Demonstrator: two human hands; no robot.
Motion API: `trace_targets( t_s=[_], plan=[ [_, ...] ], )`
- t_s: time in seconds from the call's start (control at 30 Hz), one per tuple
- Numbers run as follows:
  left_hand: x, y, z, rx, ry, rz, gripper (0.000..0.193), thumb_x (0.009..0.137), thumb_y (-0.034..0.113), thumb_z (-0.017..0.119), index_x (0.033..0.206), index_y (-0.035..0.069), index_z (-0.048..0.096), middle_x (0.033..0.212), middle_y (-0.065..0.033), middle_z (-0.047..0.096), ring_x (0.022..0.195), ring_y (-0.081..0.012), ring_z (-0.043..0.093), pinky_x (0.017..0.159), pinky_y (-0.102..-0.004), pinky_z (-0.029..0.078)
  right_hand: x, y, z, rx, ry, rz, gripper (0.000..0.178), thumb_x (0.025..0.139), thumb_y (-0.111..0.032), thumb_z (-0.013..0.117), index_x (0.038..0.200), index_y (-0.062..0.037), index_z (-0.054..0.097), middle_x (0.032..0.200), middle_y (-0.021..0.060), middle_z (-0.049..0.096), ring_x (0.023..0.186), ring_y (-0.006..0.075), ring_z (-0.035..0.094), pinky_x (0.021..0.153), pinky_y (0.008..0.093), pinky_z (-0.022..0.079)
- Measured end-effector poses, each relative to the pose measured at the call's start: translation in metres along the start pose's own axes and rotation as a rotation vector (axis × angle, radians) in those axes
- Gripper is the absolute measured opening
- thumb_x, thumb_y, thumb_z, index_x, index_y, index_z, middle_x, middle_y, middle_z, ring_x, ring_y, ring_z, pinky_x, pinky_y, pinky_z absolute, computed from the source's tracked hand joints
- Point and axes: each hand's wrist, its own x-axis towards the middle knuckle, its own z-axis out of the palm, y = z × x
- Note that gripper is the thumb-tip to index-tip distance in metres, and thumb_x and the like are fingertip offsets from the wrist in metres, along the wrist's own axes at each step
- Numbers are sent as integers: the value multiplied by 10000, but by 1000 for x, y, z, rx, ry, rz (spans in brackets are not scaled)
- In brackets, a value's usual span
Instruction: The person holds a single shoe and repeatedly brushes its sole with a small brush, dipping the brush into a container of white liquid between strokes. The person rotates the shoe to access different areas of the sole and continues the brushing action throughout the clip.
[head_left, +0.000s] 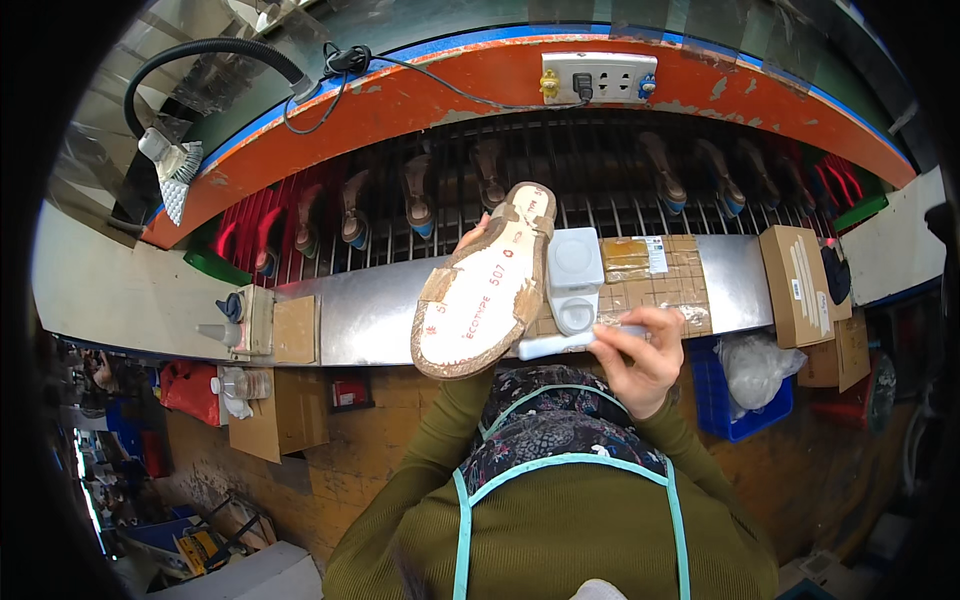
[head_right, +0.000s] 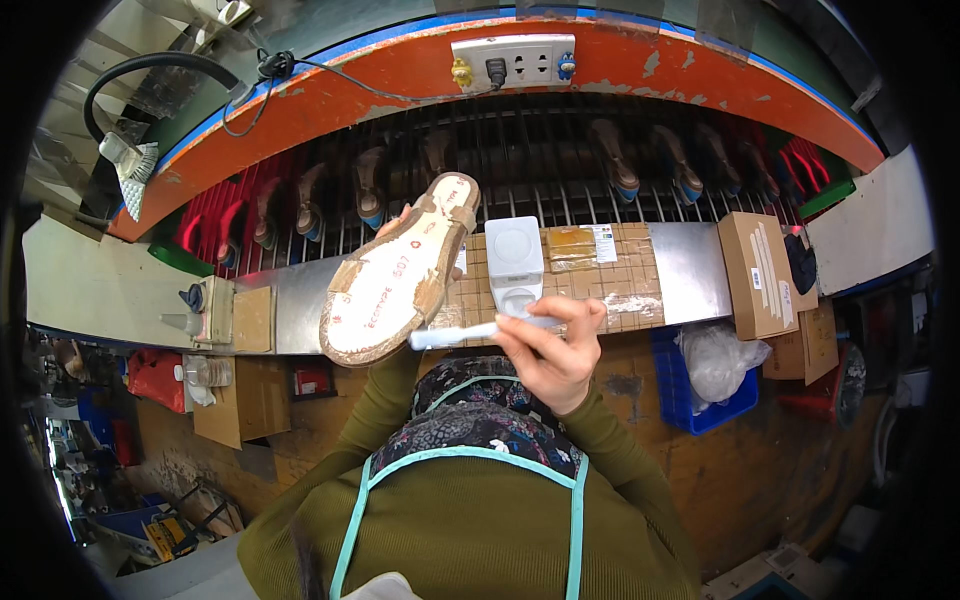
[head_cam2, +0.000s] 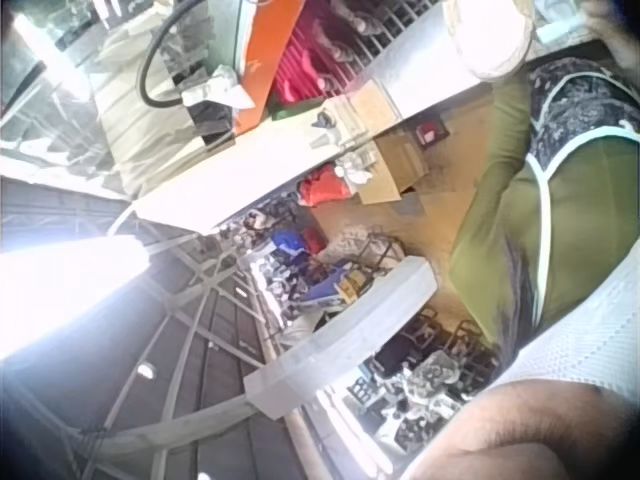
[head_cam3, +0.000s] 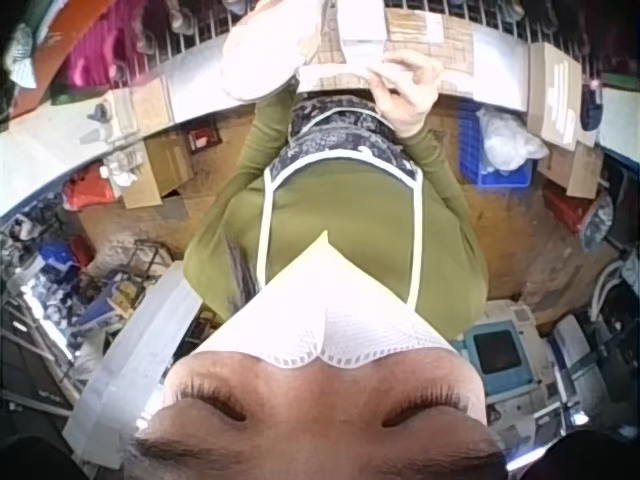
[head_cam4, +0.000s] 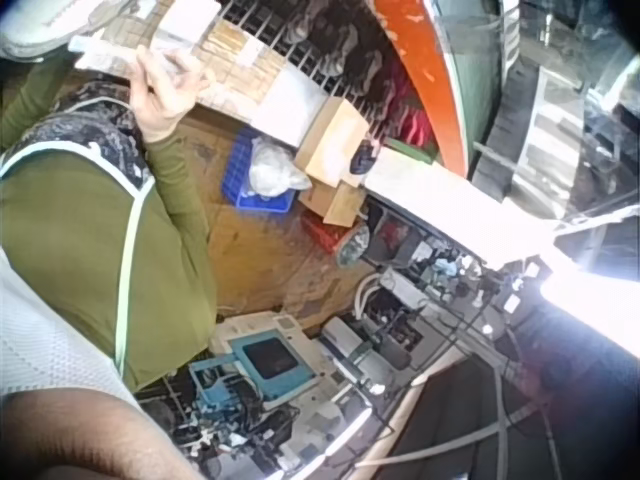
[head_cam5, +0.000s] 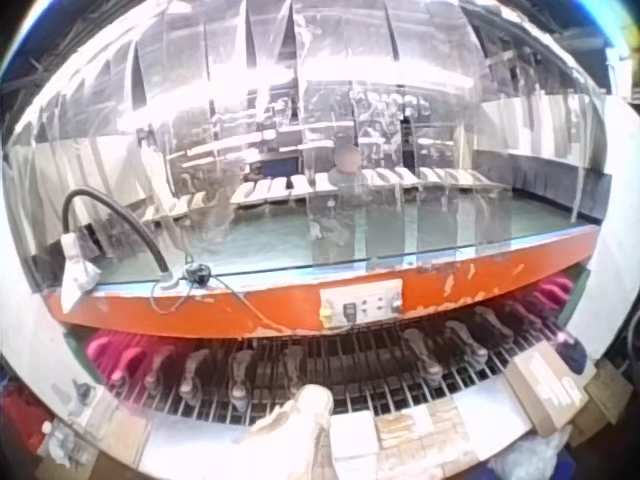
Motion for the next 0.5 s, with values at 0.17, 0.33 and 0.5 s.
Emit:
trace_targets(
  t_s=[0.17,0.33,0.5],
  plan=[
    [4,5,4,-15,91,93,621,939,284,639,1424,-7,384,1318,-204,550,1167,-246,605,966,-349,554,19,-6,11,-158,6,-47,330,661,-180,881,974,-168,776,966,-14,575,856,126,539,825,331,271],
    [8,-5,-23,452,49,314,596,964,290,595,1448,39,355,1372,-174,510,1210,-235,575,1009,-353,524,10,-16,16,-23,-78,-181,308,674,-191,870,967,-187,775,938,-19,580,840,127,539,805,328,267],
    [10,-16,-34,493,196,373,590,812,207,765,1314,-3,536,1465,-180,444,1363,-281,436,1079,-369,445,38,-15,40,6,-61,-113,315,675,-204,868,976,-181,776,935,-18,591,808,113,541,796,325,268]
  ],
)
